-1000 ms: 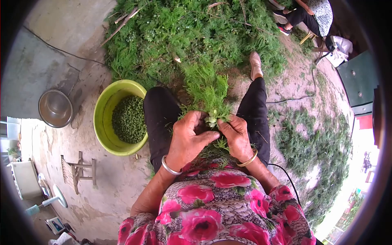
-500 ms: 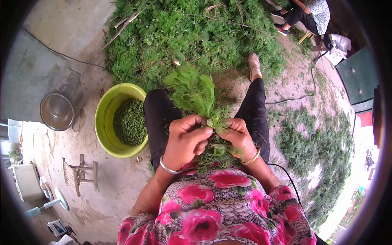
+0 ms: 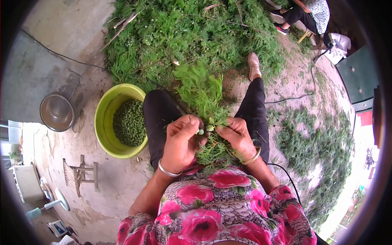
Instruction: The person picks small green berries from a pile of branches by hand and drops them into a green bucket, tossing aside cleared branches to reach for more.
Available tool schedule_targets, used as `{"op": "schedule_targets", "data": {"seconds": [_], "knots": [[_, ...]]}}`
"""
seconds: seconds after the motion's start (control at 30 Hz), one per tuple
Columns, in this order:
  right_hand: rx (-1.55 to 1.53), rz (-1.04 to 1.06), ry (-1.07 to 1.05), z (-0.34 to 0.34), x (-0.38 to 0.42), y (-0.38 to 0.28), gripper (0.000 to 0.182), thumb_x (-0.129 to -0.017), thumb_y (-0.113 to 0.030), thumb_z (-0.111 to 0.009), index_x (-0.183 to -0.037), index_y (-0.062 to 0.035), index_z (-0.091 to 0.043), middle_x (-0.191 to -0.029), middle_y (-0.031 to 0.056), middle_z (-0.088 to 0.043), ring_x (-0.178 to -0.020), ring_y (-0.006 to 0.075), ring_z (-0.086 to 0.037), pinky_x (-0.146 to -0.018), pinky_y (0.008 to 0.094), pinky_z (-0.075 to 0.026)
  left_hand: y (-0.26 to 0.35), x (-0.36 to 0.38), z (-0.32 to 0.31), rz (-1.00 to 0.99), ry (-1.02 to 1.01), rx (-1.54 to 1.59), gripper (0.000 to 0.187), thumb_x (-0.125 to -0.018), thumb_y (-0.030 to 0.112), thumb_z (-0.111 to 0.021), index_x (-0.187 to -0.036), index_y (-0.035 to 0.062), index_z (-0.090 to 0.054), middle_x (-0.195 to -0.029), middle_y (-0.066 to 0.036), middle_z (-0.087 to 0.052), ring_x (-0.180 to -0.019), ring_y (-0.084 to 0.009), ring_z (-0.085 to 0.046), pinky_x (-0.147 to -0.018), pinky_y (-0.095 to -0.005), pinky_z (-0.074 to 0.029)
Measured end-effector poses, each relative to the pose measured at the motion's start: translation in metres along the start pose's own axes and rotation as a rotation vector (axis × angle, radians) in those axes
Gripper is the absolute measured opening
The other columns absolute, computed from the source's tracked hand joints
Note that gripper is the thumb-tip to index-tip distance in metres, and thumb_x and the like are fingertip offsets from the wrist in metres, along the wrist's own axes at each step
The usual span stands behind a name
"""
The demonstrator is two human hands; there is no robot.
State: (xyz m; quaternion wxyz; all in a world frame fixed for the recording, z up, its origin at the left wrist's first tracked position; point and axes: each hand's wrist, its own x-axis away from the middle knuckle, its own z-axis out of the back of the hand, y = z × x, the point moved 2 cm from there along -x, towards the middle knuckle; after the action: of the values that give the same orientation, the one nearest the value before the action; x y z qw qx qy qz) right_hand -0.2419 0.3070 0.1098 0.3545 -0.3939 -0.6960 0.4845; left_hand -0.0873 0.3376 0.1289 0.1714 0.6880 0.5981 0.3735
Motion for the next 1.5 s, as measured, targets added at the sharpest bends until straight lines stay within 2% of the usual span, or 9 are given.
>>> {"op": "schedule_targets", "data": {"seconds": [0.23,0.3,0.43,0.77,0.83,0.97,1.03,1.27,1.5], "knots": [[0.089,0.011,0.023,0.003,0.0,0.009,0.012,-0.086,-0.006,-0.055,-0.076,-0.0009,-0.058,-0.063,-0.0066,-0.048,-0.06,0.0026,-0.04,-0.051,0.0224,-0.032,0.006,0.001,-0.005,-0.151,-0.064,-0.84,0.008,-0.081,0.003,-0.061,-0.086,-0.0029,-0.057,-0.07,-0.003,-0.056,-0.055,-0.0057,-0.051,-0.048,-0.0195,-0.039],[0.0,-0.029,0.025,0.002,0.001,0.006,0.009,-0.085,-0.005,-0.055,-0.077,-0.0008,-0.058,-0.065,-0.0059,-0.05,-0.061,0.0031,-0.043,-0.054,0.022,-0.035,0.007,0.002,-0.007,-0.166,-0.082,-0.781,0.008,-0.083,0.006,-0.059,-0.083,-0.0018,-0.057,-0.071,-0.003,-0.056,-0.055,-0.0052,-0.049,-0.046,-0.0193,-0.038],[-0.322,-0.047,0.19,0.008,0.005,0.018,0.004,-0.083,-0.001,-0.057,-0.084,0.0003,-0.061,-0.073,-0.0026,-0.058,-0.067,0.0058,-0.051,-0.064,0.0222,-0.041,0.001,-0.003,0.006,0.208,-0.118,0.241,0.014,-0.085,0.013,-0.056,-0.088,0.0001,-0.053,-0.074,-0.01,-0.054,-0.054,-0.0104,-0.047,-0.041,-0.0215,-0.04],[-0.163,0.033,0.06,-0.001,0.006,0.006,0.009,-0.086,-0.008,-0.06,-0.09,0.0003,-0.062,-0.078,-0.0026,-0.058,-0.073,0.0053,-0.049,-0.066,0.0209,-0.041,0.008,0.006,-0.004,-0.12,-0.045,-0.227,0.006,-0.079,0.001,-0.062,-0.083,-0.0025,-0.058,-0.072,-0.008,-0.06,-0.051,-0.0078,-0.05,-0.041,-0.0179,-0.036],[-0.111,0.068,0.084,-0.003,0.006,0.006,0.009,-0.087,-0.008,-0.06,-0.088,0.0007,-0.061,-0.078,-0.0035,-0.057,-0.073,0.005,-0.048,-0.066,0.0214,-0.041,0.011,0.007,-0.005,-0.308,-0.013,-0.634,0.007,-0.08,0.001,-0.061,-0.086,-0.003,-0.06,-0.071,-0.005,-0.059,-0.051,-0.0056,-0.047,-0.043,-0.0179,-0.035],[0.05,0.127,0.127,-0.006,0.004,0.005,0.01,-0.087,-0.009,-0.059,-0.087,0.0007,-0.061,-0.074,-0.0038,-0.056,-0.068,0.0051,-0.046,-0.062,0.0221,-0.04,0.014,0.007,-0.007,-0.241,0.051,-0.641,0.012,-0.08,0.002,-0.062,-0.091,-0.003,-0.063,-0.072,-0.003,-0.059,-0.053,-0.0046,-0.048,-0.047,-0.0176,-0.037],[0.033,0.112,0.086,-0.006,0.004,0.003,0.013,-0.087,-0.012,-0.061,-0.082,0.0006,-0.061,-0.07,-0.0027,-0.054,-0.065,0.0054,-0.044,-0.058,0.0238,-0.038,0.02,0.01,-0.015,-0.624,-0.016,-0.961,0.019,-0.079,0.001,-0.062,-0.099,-0.0016,-0.063,-0.071,-0.003,-0.06,-0.056,-0.0061,-0.051,-0.051,-0.0189,-0.041],[0.168,0.156,0.048,-0.004,0.004,0.017,0.015,-0.088,-0.014,-0.06,-0.079,-0.0009,-0.062,-0.062,-0.0018,-0.052,-0.062,0.0054,-0.043,-0.054,0.0248,-0.037,0.017,0.002,-0.01,-0.506,-0.178,-1.147,0.028,-0.074,0.001,-0.068,-0.101,-0.0024,-0.061,-0.078,-0.012,-0.063,-0.069,-0.0134,-0.063,-0.061,-0.0249,-0.047],[0.186,0.182,0.094,-0.01,0.002,0.002,0.014,-0.088,-0.013,-0.06,-0.082,0.0003,-0.062,-0.066,-0.0003,-0.056,-0.063,0.0057,-0.047,-0.056,0.0238,-0.04,0.017,0.006,-0.01,-0.524,-0.076,-1.091,0.021,-0.073,0.004,-0.071,-0.09,-0.0026,-0.06,-0.076,-0.01,-0.063,-0.066,-0.0128,-0.06,-0.06,-0.0248,-0.047]]}}
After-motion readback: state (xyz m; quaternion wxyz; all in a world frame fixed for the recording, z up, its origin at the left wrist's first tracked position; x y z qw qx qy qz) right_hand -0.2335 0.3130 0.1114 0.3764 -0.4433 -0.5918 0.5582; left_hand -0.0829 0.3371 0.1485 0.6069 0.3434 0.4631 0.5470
